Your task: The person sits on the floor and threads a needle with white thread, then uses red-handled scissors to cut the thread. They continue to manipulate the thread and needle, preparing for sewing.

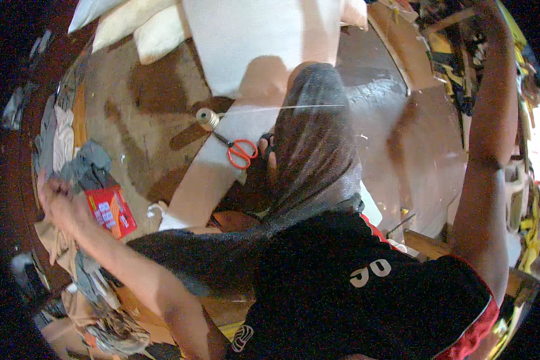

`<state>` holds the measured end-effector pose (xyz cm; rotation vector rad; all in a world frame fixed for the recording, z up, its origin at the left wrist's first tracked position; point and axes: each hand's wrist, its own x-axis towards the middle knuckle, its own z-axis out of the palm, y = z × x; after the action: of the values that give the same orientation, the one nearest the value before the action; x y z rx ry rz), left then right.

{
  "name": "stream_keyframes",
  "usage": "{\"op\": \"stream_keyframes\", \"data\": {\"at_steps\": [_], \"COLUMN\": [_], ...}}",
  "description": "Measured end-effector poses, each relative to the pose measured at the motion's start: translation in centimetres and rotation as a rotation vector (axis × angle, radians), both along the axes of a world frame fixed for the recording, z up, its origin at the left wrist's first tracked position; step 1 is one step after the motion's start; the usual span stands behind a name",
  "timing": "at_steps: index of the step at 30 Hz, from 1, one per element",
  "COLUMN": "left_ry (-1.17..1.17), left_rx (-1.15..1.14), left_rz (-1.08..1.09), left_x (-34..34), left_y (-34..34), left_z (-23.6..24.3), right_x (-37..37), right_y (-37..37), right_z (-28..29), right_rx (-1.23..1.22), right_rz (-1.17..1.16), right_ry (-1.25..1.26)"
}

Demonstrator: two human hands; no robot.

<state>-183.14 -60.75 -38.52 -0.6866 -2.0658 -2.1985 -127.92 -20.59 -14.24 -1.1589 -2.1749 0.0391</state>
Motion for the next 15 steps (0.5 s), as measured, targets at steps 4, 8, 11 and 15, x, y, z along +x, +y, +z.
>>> {"op": "stream_keyframes", "data": {"at_steps": [4,8,11,15], "left_ry": [-0.018,0.073,0.071,0.023], "left_rx": [0.005,-0.123,-0.255,-0.379], "left_rz": [0.271,0.275,0.370,0.457], "left_x": [-0.9,-6.5,-6.5,-5.0], "left_y": [-5.8,-13.1,-18.1,-23.0], "left_z": [5.5,7.1,7.4,6.0], "right_x": [10.2,23.3,30.4,35.4], "right_y": [9.3,18.4,24.2,29.3], "right_z": [-3.0,-6.1,-9.8,-13.7], "right_rx": [-0.085,-0.180,-0.295,-0.462], "right_rz": [-0.128,-0.288,-0.336,-0.332], "right_ry": [0.161,0.342,0.519,0.747]}}
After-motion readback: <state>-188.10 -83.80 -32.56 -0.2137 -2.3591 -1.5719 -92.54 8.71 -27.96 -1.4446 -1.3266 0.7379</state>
